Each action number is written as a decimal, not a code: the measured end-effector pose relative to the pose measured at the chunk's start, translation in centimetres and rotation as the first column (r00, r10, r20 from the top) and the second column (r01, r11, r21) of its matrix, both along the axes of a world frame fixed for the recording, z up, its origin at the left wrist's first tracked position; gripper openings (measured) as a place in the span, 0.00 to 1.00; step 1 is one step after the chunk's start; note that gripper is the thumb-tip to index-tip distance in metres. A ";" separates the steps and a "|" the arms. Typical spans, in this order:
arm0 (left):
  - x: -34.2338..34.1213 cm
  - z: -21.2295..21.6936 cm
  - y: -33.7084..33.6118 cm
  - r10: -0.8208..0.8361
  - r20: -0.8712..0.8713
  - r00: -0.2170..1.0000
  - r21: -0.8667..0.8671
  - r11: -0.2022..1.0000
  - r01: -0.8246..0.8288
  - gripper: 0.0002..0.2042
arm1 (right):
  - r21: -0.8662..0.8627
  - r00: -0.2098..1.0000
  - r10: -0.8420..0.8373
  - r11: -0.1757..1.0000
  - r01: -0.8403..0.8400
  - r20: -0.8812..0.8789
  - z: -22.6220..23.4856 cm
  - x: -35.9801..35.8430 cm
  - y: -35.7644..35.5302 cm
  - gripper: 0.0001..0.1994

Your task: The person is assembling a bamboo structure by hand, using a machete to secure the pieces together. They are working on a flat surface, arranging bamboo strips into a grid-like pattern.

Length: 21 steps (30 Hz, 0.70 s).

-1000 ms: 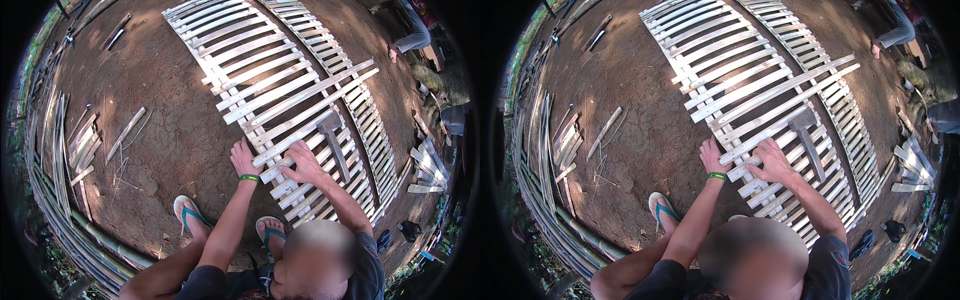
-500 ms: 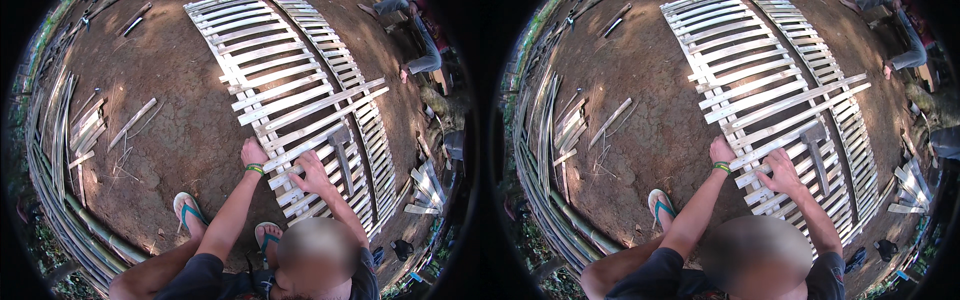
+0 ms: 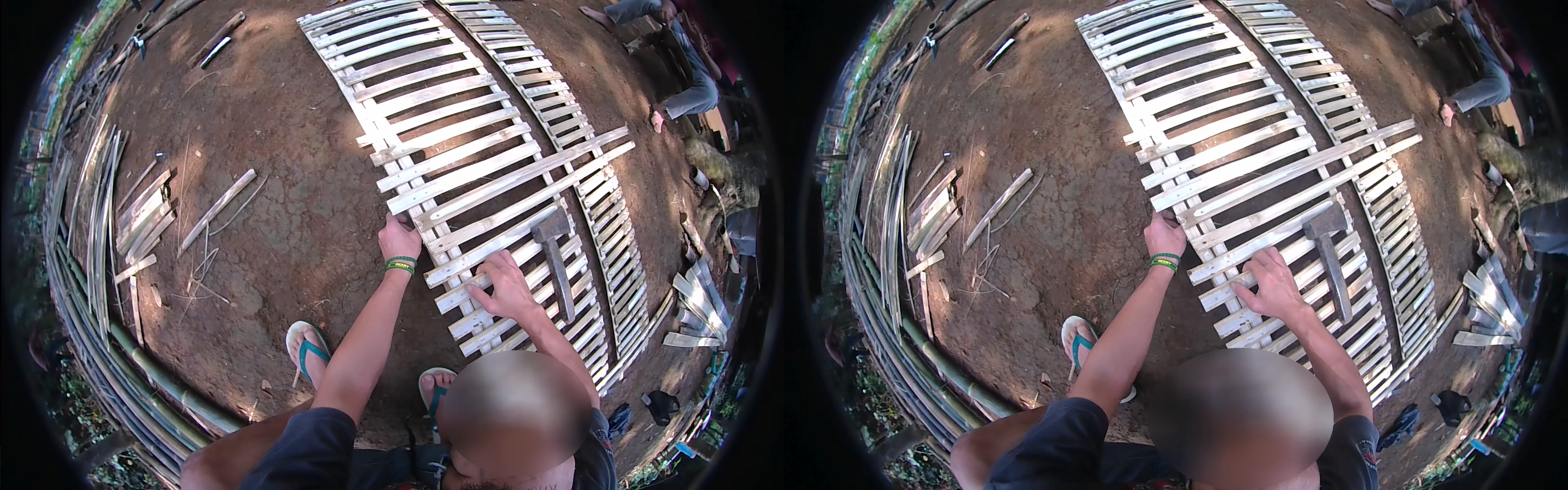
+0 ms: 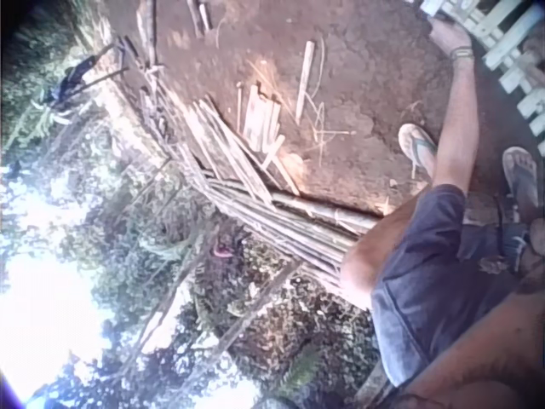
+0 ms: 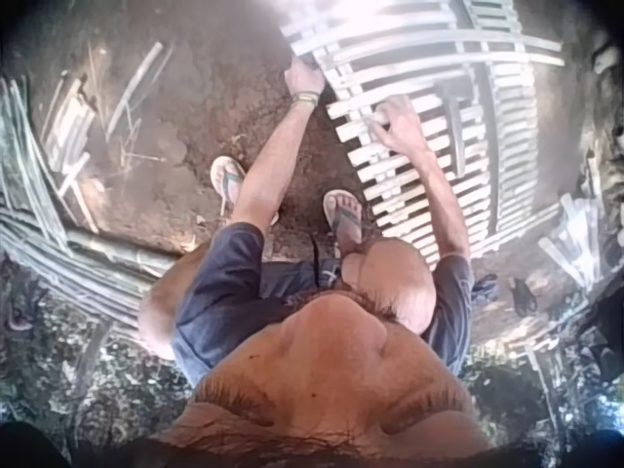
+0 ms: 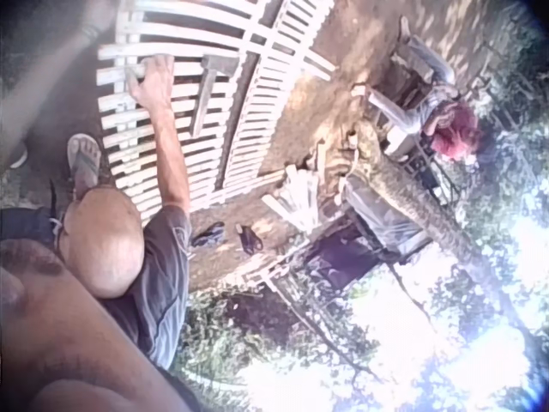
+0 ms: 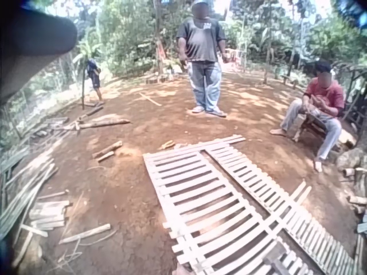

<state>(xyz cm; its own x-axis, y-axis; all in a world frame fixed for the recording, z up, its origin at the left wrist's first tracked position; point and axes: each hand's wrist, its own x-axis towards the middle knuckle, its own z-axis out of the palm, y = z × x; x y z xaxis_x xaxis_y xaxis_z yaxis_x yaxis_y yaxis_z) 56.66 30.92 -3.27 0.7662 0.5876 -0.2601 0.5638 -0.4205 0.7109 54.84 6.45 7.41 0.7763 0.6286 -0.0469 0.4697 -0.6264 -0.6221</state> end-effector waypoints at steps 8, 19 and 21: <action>-2.7 -0.5 -1.1 0.185 0.053 0.981 -0.533 0.836 -0.129 0.12 | -0.036 1.000 0.016 0.999 -0.015 0.015 -1.7 0.0 -0.2 0.16; 0.0 -0.9 1.3 0.428 0.211 0.879 -0.702 0.692 -0.168 0.10 | -0.051 1.000 0.013 0.999 -0.012 0.011 -1.7 0.1 -0.3 0.15; 0.2 -0.9 1.7 0.386 0.168 0.907 -0.692 0.701 -0.170 0.10 | -0.049 1.000 0.002 0.999 -0.002 0.002 -1.6 0.2 0.0 0.14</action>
<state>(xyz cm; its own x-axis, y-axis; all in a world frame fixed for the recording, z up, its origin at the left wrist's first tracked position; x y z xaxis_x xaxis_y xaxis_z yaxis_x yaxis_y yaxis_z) 56.84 32.66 -4.19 0.6952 0.5520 -0.4605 0.3089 0.3490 0.8847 54.99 6.41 5.84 0.7749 0.6275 -0.0759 0.4725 -0.6548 -0.5899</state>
